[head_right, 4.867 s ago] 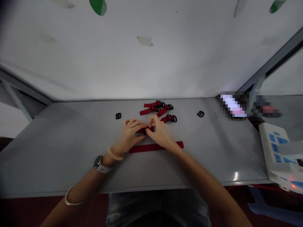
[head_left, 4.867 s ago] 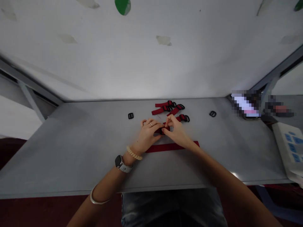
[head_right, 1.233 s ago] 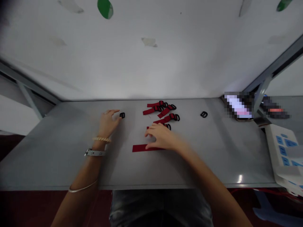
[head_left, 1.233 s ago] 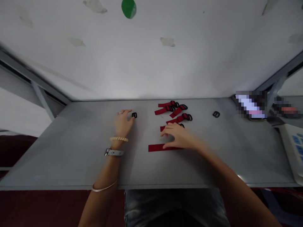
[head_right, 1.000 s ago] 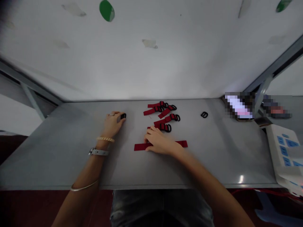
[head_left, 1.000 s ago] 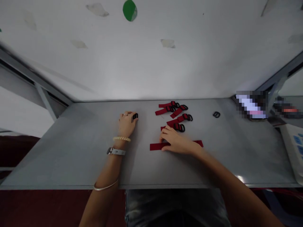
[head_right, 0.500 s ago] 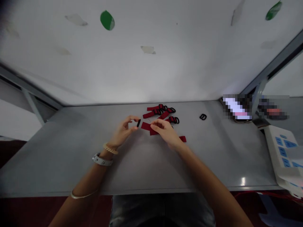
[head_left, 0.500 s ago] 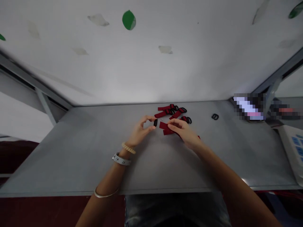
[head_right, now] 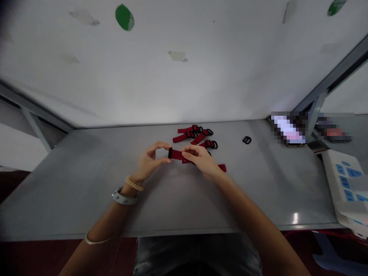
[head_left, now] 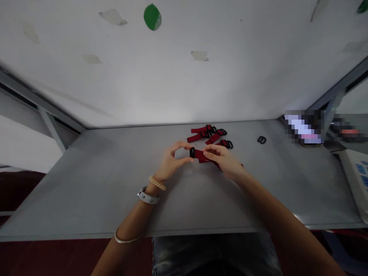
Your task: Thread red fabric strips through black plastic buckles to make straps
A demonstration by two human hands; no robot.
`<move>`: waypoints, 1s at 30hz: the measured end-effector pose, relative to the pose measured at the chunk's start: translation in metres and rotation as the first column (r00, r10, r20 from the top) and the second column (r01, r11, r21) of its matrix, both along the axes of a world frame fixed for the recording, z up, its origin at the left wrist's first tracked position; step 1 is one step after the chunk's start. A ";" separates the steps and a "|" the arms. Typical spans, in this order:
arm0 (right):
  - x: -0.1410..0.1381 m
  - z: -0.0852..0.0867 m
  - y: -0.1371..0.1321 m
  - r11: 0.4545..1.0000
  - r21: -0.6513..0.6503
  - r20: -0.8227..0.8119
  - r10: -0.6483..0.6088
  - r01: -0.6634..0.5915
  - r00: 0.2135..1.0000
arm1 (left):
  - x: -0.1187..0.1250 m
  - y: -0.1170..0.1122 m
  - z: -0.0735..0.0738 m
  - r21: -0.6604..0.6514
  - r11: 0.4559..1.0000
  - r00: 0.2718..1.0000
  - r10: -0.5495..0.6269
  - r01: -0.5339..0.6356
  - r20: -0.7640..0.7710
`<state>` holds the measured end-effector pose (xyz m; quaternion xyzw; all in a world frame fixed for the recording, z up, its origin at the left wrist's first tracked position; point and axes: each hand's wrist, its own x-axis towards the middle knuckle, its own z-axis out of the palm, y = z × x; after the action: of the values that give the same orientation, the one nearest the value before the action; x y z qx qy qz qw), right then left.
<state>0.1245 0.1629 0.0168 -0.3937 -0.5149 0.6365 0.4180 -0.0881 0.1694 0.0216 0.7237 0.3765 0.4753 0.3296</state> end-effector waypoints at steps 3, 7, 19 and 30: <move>-0.001 -0.001 -0.001 1.000 -0.023 -0.019 0.017 -0.017 1.000 | 0.002 -0.001 0.000 0.003 1.000 1.000 -0.020 0.020 0.007; -0.003 0.000 -0.003 0.995 -0.070 -0.063 0.061 -0.065 0.996 | 0.005 -0.004 0.001 -0.015 0.998 0.998 -0.067 0.068 0.012; 0.002 0.000 0.000 0.994 -0.070 -0.096 0.079 -0.086 0.992 | 0.002 -0.002 0.000 -0.013 0.999 0.994 -0.034 0.035 0.107; -0.008 0.002 -0.007 0.999 -0.029 -0.027 0.019 -0.020 0.999 | 0.014 -0.012 0.002 0.035 0.999 0.982 0.018 -0.012 -0.188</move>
<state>0.1169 0.1556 0.0187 -0.3862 -0.5037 0.6533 0.4128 -0.0740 0.1574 0.0240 0.7680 0.4033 0.4136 0.2764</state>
